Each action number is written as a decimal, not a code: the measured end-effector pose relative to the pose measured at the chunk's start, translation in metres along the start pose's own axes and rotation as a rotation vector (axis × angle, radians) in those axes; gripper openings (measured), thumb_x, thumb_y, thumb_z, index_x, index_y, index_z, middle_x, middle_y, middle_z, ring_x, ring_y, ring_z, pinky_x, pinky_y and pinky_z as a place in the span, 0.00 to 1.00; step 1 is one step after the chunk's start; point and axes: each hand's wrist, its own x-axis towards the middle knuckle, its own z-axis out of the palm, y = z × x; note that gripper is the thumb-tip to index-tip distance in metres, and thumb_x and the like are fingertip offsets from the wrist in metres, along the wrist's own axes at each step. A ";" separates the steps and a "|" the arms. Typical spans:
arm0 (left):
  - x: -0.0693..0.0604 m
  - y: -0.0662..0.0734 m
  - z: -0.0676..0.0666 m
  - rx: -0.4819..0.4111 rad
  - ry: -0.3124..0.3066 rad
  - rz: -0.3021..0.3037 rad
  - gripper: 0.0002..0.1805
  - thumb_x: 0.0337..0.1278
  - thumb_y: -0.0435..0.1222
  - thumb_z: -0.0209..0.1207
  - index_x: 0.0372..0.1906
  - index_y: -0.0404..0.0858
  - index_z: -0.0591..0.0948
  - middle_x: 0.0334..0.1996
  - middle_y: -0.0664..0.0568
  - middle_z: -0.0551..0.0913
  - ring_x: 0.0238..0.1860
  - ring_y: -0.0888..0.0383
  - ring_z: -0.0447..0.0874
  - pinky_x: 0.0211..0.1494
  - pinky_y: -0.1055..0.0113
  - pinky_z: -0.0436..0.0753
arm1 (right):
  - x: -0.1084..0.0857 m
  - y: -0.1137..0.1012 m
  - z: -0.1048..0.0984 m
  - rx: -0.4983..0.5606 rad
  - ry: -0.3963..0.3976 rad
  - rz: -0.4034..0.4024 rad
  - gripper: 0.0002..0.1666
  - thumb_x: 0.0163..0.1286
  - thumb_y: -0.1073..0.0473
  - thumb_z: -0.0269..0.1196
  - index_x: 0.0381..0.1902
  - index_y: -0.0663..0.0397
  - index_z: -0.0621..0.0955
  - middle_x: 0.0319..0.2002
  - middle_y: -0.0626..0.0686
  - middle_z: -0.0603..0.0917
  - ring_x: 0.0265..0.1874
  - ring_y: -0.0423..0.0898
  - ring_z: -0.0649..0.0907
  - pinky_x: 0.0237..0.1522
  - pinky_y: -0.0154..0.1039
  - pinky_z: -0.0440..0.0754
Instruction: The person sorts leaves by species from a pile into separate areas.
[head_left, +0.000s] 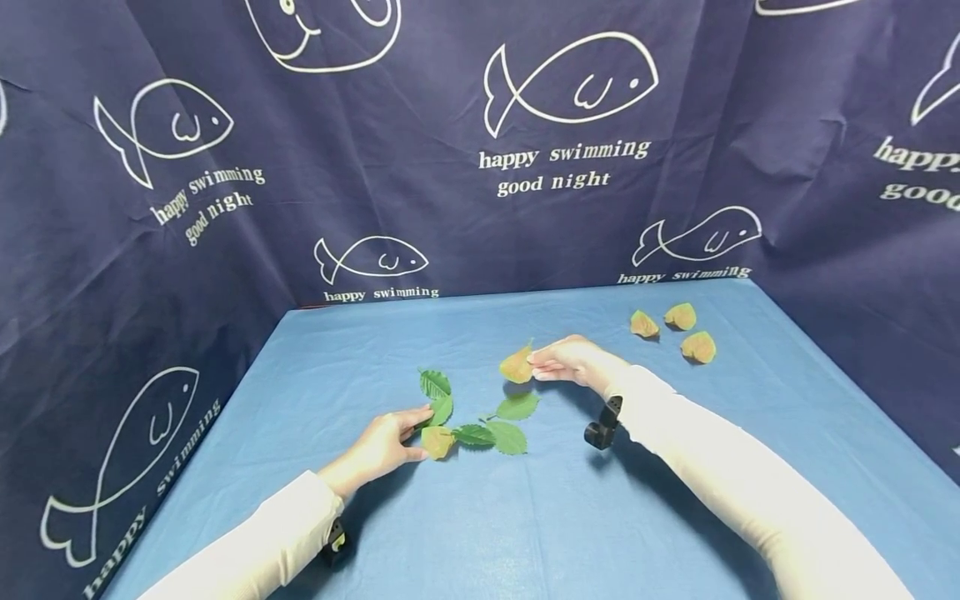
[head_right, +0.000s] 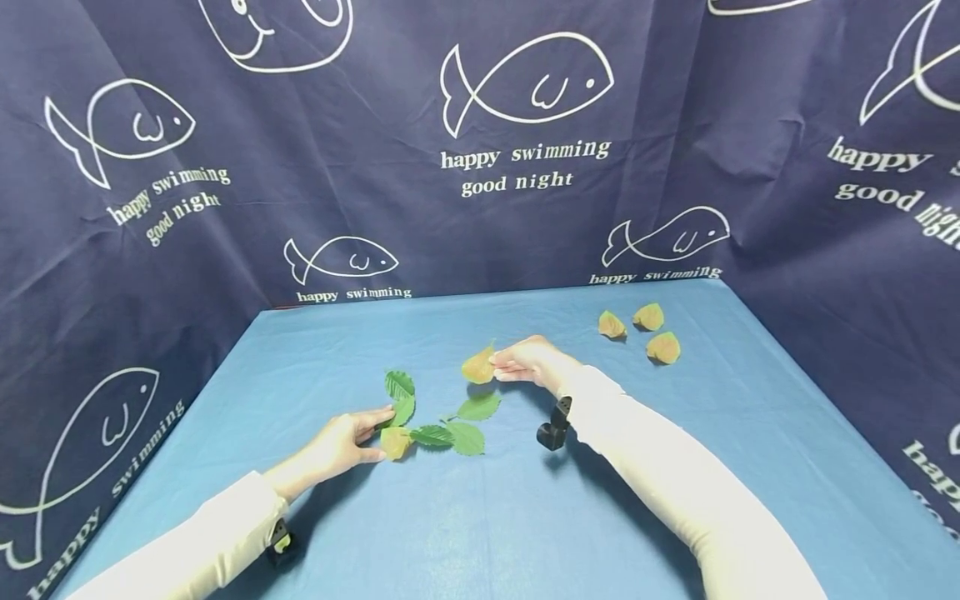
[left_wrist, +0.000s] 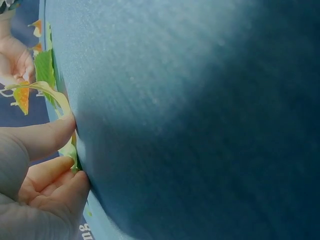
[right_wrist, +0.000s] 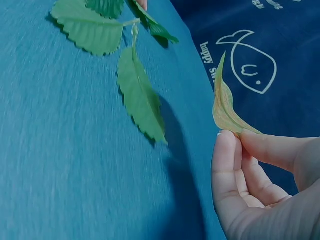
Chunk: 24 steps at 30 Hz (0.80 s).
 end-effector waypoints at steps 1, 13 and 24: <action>0.000 0.000 0.000 -0.002 0.000 -0.002 0.36 0.47 0.27 0.69 0.66 0.35 0.73 0.70 0.46 0.69 0.68 0.45 0.68 0.65 0.57 0.78 | 0.000 0.000 -0.002 0.002 -0.003 0.003 0.04 0.65 0.73 0.60 0.35 0.63 0.81 0.22 0.50 0.85 0.25 0.41 0.85 0.41 0.33 0.89; -0.002 0.002 -0.001 -0.008 -0.002 -0.026 0.36 0.48 0.27 0.69 0.66 0.36 0.73 0.70 0.47 0.68 0.69 0.45 0.67 0.66 0.56 0.77 | -0.006 0.000 -0.027 0.021 0.031 0.010 0.06 0.67 0.73 0.59 0.42 0.67 0.79 0.23 0.49 0.84 0.25 0.39 0.84 0.37 0.30 0.88; -0.001 0.003 -0.002 -0.014 -0.035 -0.014 0.36 0.49 0.28 0.69 0.67 0.35 0.71 0.71 0.46 0.66 0.70 0.45 0.66 0.66 0.57 0.77 | -0.019 0.002 -0.064 0.017 0.071 0.002 0.09 0.66 0.73 0.59 0.44 0.69 0.79 0.24 0.49 0.85 0.26 0.40 0.86 0.40 0.33 0.89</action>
